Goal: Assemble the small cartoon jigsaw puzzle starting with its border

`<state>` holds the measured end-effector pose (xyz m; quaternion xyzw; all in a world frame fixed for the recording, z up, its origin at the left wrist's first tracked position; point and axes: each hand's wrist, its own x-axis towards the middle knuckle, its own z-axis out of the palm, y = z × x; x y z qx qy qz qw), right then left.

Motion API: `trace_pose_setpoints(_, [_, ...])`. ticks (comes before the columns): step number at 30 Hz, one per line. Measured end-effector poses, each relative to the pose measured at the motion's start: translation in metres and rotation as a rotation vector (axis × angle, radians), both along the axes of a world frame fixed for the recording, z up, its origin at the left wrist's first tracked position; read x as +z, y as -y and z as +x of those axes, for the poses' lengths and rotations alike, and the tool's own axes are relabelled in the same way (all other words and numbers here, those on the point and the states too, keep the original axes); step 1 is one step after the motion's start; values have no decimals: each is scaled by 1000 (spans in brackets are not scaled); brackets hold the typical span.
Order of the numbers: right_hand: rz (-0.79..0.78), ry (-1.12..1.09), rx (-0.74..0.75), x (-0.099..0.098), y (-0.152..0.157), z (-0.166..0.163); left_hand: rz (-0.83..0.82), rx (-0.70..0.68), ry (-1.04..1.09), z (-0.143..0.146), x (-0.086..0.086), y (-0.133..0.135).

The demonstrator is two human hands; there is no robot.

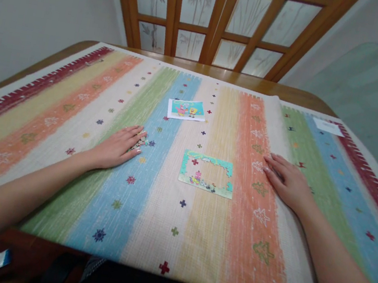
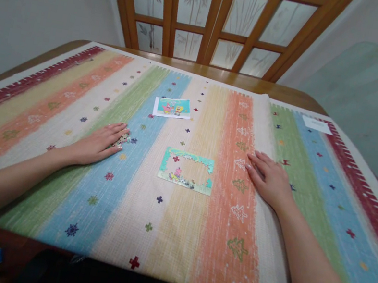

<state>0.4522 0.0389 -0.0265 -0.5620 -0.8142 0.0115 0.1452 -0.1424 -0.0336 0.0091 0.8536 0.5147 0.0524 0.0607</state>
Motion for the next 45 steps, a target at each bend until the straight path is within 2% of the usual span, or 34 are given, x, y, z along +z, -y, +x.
trace_pose_setpoints(5, [-6,-8,-3,-1,-1,2,23,81,81,45,-8,-20])
trace_pose_setpoints(9, [-21,-20,-7,-1,-1,4,72,94,274,62,-14,-42])
trace_pose_setpoints(13, [-21,-47,0,0,-1,4,50,136,540,47,-8,-52])
trace_pose_setpoints(15, [-20,-62,11,0,-1,5,48,113,580,33,-3,-53])
trace_pose_setpoints(18, [-17,-74,20,-1,-1,8,47,-31,445,18,4,-54])
trace_pose_setpoints(20, [-17,-77,19,-2,-2,9,39,-121,339,18,6,-56])
trace_pose_setpoints(22, [-19,-78,14,-2,-2,10,62,-139,284,24,5,-61])
trace_pose_setpoints(25, [-27,-79,7,-2,-2,9,140,-76,294,37,2,-68])
trace_pose_setpoints(28, [-23,-83,6,-2,-2,8,145,-49,382,41,0,-73])
trace_pose_setpoints(35, [-24,-88,16,-4,-3,11,-21,175,679,32,2,-74])
trace_pose_setpoints(38, [-25,-97,15,-4,-4,12,-65,203,765,30,2,-71])
trace_pose_setpoints(45, [-40,-102,18,-3,-5,13,-32,232,739,24,1,-66])
